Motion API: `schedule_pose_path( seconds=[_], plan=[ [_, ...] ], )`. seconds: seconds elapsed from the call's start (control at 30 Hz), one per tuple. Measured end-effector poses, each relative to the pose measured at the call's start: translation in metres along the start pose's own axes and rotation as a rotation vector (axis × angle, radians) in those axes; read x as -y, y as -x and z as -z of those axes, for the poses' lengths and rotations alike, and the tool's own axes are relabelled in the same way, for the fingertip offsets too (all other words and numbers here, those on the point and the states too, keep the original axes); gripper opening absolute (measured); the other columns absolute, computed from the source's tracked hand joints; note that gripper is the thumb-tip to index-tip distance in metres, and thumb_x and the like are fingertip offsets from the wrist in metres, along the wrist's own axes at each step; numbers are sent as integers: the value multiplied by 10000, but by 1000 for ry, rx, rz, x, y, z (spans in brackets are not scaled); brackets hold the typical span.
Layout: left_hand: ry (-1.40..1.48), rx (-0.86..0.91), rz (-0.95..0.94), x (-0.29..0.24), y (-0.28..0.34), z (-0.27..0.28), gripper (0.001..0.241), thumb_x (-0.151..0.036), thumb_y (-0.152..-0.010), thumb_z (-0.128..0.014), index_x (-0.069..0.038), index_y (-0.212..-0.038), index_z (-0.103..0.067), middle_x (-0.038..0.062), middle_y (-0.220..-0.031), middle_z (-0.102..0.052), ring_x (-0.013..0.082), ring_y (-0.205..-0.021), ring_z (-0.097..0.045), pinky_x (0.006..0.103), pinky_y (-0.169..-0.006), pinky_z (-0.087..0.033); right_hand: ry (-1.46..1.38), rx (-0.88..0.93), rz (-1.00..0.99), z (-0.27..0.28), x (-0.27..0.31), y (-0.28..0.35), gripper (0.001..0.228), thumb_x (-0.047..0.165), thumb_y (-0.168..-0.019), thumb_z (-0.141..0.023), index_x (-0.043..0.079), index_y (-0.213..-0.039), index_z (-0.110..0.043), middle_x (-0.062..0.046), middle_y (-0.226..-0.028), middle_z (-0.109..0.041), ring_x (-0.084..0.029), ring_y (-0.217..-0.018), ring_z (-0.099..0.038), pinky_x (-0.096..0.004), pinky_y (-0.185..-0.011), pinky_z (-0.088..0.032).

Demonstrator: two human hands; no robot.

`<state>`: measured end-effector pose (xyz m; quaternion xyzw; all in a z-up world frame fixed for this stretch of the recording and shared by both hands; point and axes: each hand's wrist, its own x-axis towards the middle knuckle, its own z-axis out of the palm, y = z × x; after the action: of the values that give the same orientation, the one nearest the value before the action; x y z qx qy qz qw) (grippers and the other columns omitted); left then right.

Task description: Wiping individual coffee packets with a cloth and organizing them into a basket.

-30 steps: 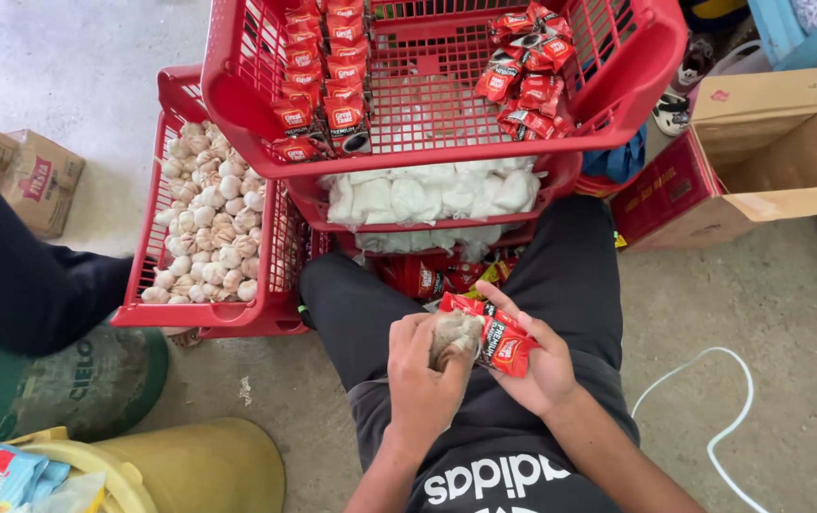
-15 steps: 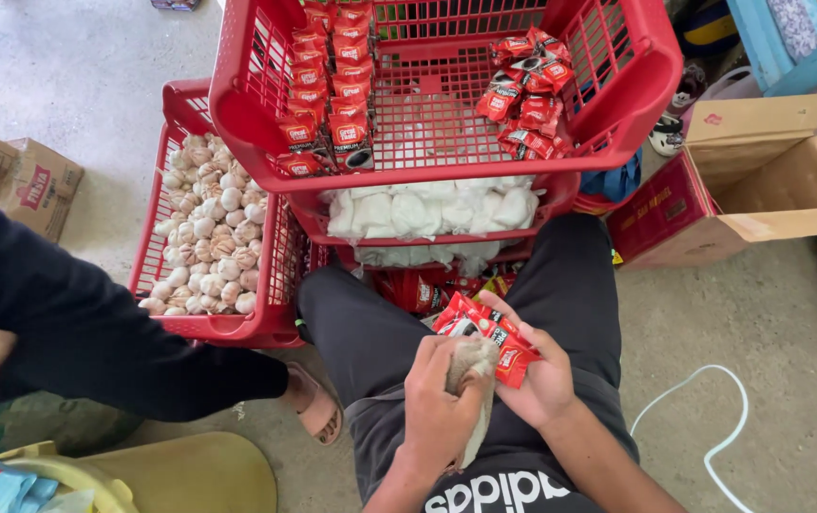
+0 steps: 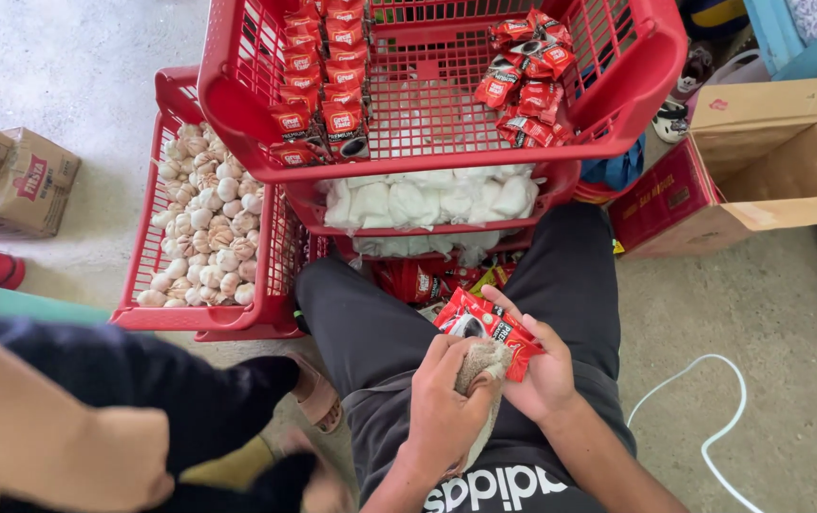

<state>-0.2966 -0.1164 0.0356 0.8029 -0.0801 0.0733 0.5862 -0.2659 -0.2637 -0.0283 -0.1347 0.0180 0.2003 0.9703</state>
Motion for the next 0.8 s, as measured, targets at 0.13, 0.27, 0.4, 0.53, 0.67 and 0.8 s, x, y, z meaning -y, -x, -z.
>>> schedule_pose_path(
  seconds=[0.13, 0.27, 0.4, 0.53, 0.67, 0.8],
  plan=[
    [-4, 10, 10, 1, 1, -1, 328, 7, -750, -687, -9, -1077, -692, 84, -985, -629, 194, -716, -603, 288, -633, -521, -14, 2, -7, 1, -1, 1, 622, 241, -979, -524, 37, -1552, -393, -280, -1515, -472, -376, -1306, -532, -484, -1099, -410],
    [7, 23, 7, 0, -3, 4, 335, 11, -740, -682, -19, -1073, -700, 85, -989, -642, 201, -715, -606, 289, -626, -517, -40, 28, -24, -3, -2, 1, 620, 239, -986, -515, 33, -1554, -373, -278, -1519, -462, -377, -1318, -523, -481, -1110, -406],
    [-101, -110, -77, 2, -21, 16, 294, 5, -741, -703, -8, -1035, -713, 112, -998, -668, 222, -749, -636, 311, -655, -539, -53, 34, -90, 0, -12, 4, 646, 201, -954, -534, 29, -1550, -353, -256, -1555, -419, -333, -1319, -529, -433, -1089, -457],
    [-133, -222, -51, -3, -31, 16, 305, 13, -777, -678, -10, -1080, -704, 117, -1014, -678, 225, -779, -661, 310, -688, -551, 1, -19, -84, 5, -17, 4, 707, 196, -921, -571, 35, -1563, -322, -199, -1441, -525, -264, -1180, -605, -383, -988, -504],
    [-165, -121, -242, -8, -8, -7, 426, 42, -665, -707, 13, -1089, -688, 136, -1024, -637, 252, -810, -617, 332, -702, -535, 67, -14, 12, -9, -6, -2, 660, 235, -969, -521, 45, -1574, -338, -260, -1483, -492, -319, -1233, -584, -413, -1043, -476],
    [-218, -59, -251, -1, -13, -3, 370, 28, -644, -710, -20, -1010, -728, 108, -998, -624, 250, -792, -576, 330, -649, -496, 64, -26, -6, -11, -4, 1, 674, 112, -943, -483, 60, -1596, -324, -294, -1459, -513, -321, -1215, -599, -412, -1041, -483]
  ],
)
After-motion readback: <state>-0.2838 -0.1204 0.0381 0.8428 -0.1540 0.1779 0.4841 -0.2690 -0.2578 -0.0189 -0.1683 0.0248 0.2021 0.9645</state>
